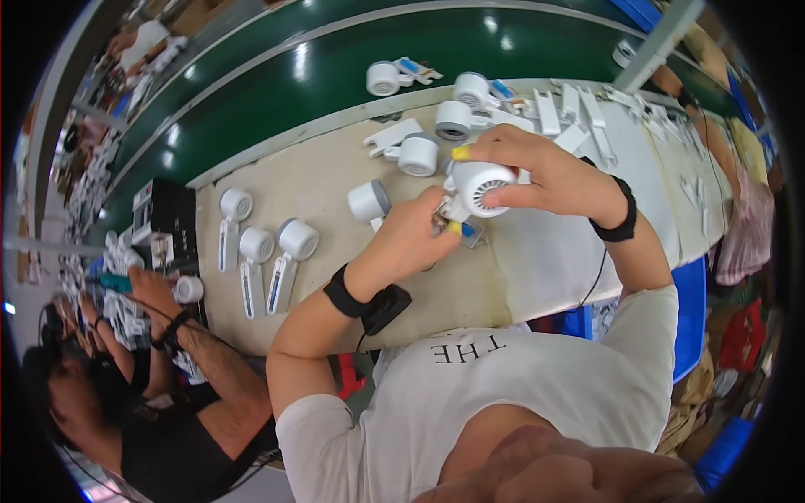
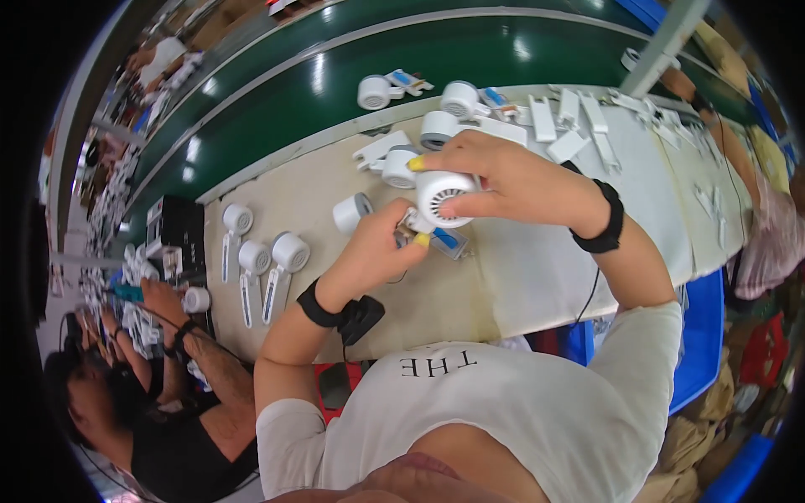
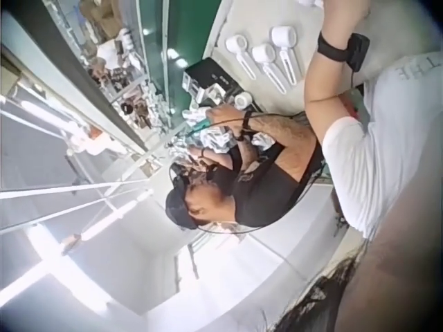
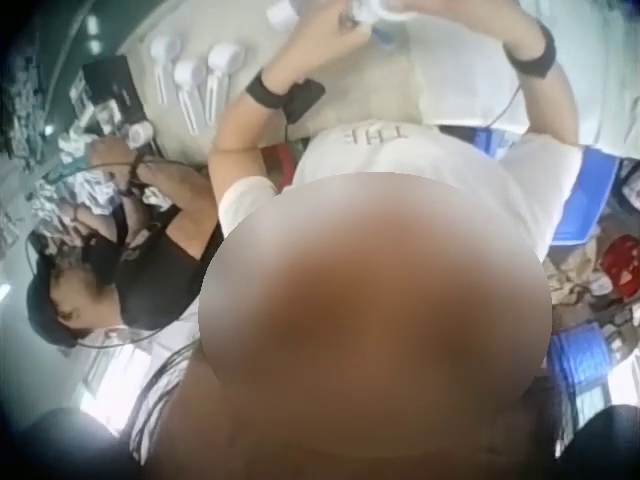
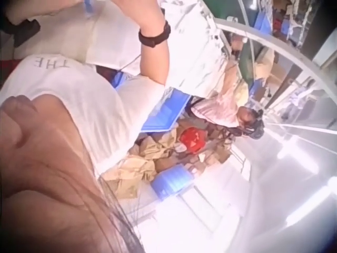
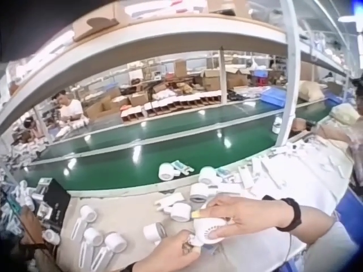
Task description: The person picks up a fan head and a handle, fits them together, and presses the casing closed by hand. After repeating this assembly several times, the person reaches into a blue bin to gather more handles and places them on the workspace.
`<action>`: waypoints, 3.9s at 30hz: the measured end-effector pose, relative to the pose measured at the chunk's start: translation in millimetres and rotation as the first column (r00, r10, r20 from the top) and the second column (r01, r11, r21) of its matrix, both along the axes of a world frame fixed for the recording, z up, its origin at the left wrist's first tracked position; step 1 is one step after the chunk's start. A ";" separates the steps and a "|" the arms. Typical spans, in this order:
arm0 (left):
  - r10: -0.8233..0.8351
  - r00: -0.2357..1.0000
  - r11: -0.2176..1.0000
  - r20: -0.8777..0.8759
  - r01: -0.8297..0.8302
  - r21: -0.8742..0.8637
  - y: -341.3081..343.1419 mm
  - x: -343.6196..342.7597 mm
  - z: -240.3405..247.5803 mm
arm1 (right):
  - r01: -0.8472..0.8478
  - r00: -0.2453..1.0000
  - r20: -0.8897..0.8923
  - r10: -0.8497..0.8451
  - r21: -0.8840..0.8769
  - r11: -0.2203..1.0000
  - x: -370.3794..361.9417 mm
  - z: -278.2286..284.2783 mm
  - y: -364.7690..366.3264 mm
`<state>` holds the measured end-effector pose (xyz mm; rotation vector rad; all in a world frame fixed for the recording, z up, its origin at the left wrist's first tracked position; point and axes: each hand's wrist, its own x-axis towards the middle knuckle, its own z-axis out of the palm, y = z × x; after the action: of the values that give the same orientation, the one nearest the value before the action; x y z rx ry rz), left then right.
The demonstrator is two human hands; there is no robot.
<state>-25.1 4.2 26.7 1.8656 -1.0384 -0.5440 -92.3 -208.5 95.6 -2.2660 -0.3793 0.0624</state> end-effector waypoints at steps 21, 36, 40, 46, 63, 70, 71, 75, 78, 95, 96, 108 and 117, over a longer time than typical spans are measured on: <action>-0.084 0.702 0.852 -0.707 -0.317 -0.416 1.1 26.0 -14.4 | 0.442 0.887 0.054 -0.459 -0.390 0.808 -44.9 -112.7 -42.9; -0.168 0.628 0.687 -0.760 -0.478 -0.547 -0.4 15.9 -21.3 | 0.549 0.832 0.343 -0.436 -0.388 0.741 -46.9 -124.6 -45.3; -0.143 0.609 0.708 -0.780 -0.487 -0.511 -1.8 17.4 -27.3 | 0.621 0.692 0.575 -0.436 -0.167 0.766 -44.7 -101.5 -34.0; -0.171 0.630 0.673 -0.758 -0.487 -0.556 -20.6 -0.5 -25.6 | 0.444 0.860 0.018 -0.510 0.463 0.767 -40.3 -65.8 18.9; -0.103 0.616 0.603 -0.781 -0.585 -0.542 -16.9 -22.7 -19.0 | 0.393 0.680 0.732 -0.038 -0.320 0.862 -27.6 -76.6 58.9; 0.014 0.746 0.594 -0.666 -0.542 -0.594 -14.7 -18.4 -35.8 | 0.191 0.838 0.513 -0.188 0.047 0.981 -21.7 -65.6 55.4; 0.001 0.717 0.594 -0.697 -0.561 -0.576 -13.2 -18.0 -36.0 | 0.245 0.781 0.598 -0.182 -0.026 0.969 -21.3 -67.3 58.0; -0.001 0.713 0.595 -0.702 -0.563 -0.573 -14.7 -20.1 -30.7 | 0.322 0.695 0.710 -0.110 -0.170 0.931 -23.2 -71.1 58.6; 0.005 0.709 0.595 -0.705 -0.569 -0.567 -12.5 -21.9 -32.5 | 0.328 0.698 0.710 -0.096 -0.197 0.924 -23.7 -67.3 59.5; -0.121 0.658 0.546 -0.743 -0.581 -0.603 -9.1 -7.8 -31.9 | 0.260 0.733 0.636 -0.242 0.066 0.963 -28.7 -66.4 63.0; -0.109 0.646 0.549 -0.756 -0.594 -0.588 -9.0 -8.6 -31.9 | 0.263 0.738 0.638 -0.217 0.024 0.965 -26.8 -65.6 61.8; 0.265 0.913 0.718 -0.310 -0.401 -0.569 -3.8 -19.0 -22.6 | 0.242 0.781 0.599 -0.177 -0.029 0.970 -30.4 -60.4 59.4; 0.000 0.705 0.593 -0.709 -0.571 -0.568 -10.6 -8.1 -24.7 | 0.131 0.894 0.411 -0.176 0.136 0.982 -24.2 -48.8 39.9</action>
<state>-33.2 -6.4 2.1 0.9022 -0.3186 -0.3911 -116.4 -168.6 46.8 -2.1869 -0.4143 -0.5285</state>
